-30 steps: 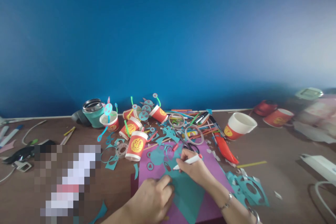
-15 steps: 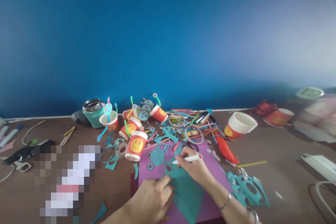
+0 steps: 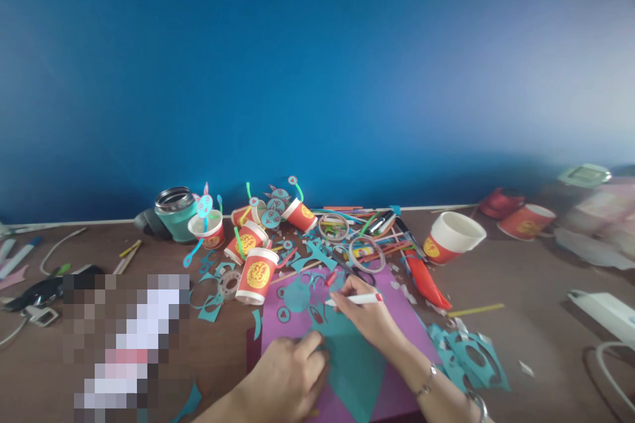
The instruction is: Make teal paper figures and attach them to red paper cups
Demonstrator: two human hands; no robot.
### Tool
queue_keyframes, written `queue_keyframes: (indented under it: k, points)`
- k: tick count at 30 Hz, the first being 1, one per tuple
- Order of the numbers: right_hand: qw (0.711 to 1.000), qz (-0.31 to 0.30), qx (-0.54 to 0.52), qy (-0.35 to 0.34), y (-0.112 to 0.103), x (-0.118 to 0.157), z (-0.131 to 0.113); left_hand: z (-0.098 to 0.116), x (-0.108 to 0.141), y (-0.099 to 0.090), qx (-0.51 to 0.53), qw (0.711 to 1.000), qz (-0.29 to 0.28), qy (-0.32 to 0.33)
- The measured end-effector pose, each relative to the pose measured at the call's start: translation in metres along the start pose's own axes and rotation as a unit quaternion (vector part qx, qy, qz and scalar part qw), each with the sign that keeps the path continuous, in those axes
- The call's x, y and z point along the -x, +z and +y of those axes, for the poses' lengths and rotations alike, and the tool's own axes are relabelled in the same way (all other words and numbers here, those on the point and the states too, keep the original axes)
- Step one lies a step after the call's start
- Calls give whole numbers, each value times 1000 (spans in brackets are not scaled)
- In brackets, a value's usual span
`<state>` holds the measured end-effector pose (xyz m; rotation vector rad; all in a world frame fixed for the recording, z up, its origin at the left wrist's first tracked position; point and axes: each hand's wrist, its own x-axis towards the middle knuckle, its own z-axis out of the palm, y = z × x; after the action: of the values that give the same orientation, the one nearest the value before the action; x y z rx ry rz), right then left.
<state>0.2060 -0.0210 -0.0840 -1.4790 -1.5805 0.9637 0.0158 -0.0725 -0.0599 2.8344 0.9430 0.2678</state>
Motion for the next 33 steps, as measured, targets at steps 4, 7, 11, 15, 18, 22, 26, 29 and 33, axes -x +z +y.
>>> queue_keyframes:
  k: [4,7,11,15,18,22,26,29,33]
  points:
    - [1000,2,9,-4,-1,0,-2,0,0,1,-3,1000,-15,-4]
    - [1000,8,20,1,-1,1,-5,-1,0,2,-5,1000,-19,-7]
    - [1000,3,14,10,-1,0,-2,0,0,1,1,1000,-16,-8]
    - [1000,-3,11,17,0,-3,6,0,0,1,5,1000,-11,-5]
    - [1000,-1,19,17,1,-4,9,-1,1,2,11,1000,-14,-5]
    - [999,-3,22,32,2,-5,10,-2,1,3,20,1000,-14,-4]
    - [999,-10,18,40,1,-4,8,-1,1,2,30,999,-11,-5]
    - [999,-17,8,46,-1,-3,4,-1,1,1,27,999,-19,-11]
    - [999,-27,-19,43,-2,-2,0,-1,2,2,19,1000,-12,-7]
